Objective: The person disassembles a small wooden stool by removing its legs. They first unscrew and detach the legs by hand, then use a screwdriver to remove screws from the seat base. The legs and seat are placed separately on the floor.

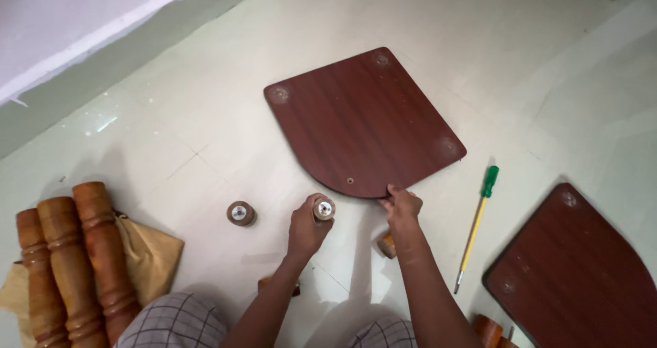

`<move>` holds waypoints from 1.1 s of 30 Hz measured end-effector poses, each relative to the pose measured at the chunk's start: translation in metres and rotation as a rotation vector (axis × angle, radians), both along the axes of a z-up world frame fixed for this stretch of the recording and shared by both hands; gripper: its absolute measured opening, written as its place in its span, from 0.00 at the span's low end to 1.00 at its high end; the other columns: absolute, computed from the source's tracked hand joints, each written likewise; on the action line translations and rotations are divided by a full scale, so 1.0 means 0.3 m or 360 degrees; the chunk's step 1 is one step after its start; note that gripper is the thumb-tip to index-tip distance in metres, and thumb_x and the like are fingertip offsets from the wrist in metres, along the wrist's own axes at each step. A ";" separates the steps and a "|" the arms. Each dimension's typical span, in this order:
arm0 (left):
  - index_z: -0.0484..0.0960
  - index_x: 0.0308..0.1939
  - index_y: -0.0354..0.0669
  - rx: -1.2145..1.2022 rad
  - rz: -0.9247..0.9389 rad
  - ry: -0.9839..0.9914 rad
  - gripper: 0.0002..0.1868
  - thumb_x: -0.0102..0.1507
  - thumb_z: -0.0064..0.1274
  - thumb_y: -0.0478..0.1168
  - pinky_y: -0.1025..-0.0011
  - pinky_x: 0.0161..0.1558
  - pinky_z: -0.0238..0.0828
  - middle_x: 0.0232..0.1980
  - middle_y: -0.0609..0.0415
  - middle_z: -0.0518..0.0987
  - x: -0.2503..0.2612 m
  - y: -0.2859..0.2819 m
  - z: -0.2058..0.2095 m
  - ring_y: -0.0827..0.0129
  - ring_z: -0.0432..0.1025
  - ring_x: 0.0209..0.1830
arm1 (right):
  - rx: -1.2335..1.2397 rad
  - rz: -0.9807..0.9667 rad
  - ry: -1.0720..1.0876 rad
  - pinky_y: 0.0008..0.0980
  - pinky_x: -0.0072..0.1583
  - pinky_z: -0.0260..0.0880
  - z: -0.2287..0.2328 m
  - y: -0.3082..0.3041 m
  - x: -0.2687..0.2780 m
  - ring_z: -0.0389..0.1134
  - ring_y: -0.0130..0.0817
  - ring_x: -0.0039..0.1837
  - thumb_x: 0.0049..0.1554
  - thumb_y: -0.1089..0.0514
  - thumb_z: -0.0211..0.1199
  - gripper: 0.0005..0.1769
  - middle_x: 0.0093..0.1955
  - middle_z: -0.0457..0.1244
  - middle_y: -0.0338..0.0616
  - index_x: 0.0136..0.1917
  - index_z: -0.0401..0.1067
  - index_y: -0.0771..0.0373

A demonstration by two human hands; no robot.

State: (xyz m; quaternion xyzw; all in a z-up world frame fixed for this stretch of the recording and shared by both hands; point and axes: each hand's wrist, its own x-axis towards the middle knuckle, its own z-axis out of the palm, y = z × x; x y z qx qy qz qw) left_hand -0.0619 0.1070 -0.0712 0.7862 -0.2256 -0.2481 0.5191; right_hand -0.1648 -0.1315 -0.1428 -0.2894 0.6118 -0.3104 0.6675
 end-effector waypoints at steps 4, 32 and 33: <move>0.76 0.55 0.42 -0.0063 -0.0086 0.0010 0.26 0.53 0.65 0.33 0.63 0.53 0.76 0.49 0.50 0.85 0.015 0.015 -0.015 0.59 0.81 0.51 | 0.0048 0.0058 0.0129 0.48 0.59 0.78 -0.034 0.002 -0.007 0.71 0.45 0.53 0.57 0.74 0.59 0.16 0.54 0.65 0.57 0.59 0.64 0.75; 0.45 0.78 0.46 0.0516 -0.0372 -0.0381 0.66 0.45 0.76 0.42 0.56 0.78 0.40 0.82 0.51 0.49 0.067 0.131 -0.126 0.60 0.42 0.83 | -0.1368 0.1181 0.0819 0.34 0.51 0.74 0.163 0.297 0.189 0.73 0.34 0.48 0.53 0.66 0.68 0.15 0.49 0.68 0.45 0.53 0.71 0.61; 0.45 0.78 0.46 0.0501 -0.0364 -0.0389 0.66 0.45 0.76 0.43 0.56 0.78 0.40 0.82 0.51 0.50 0.064 0.131 -0.128 0.60 0.43 0.83 | -0.1396 0.1184 0.0822 0.34 0.51 0.74 0.164 0.297 0.185 0.73 0.34 0.48 0.53 0.67 0.69 0.15 0.50 0.68 0.45 0.53 0.71 0.62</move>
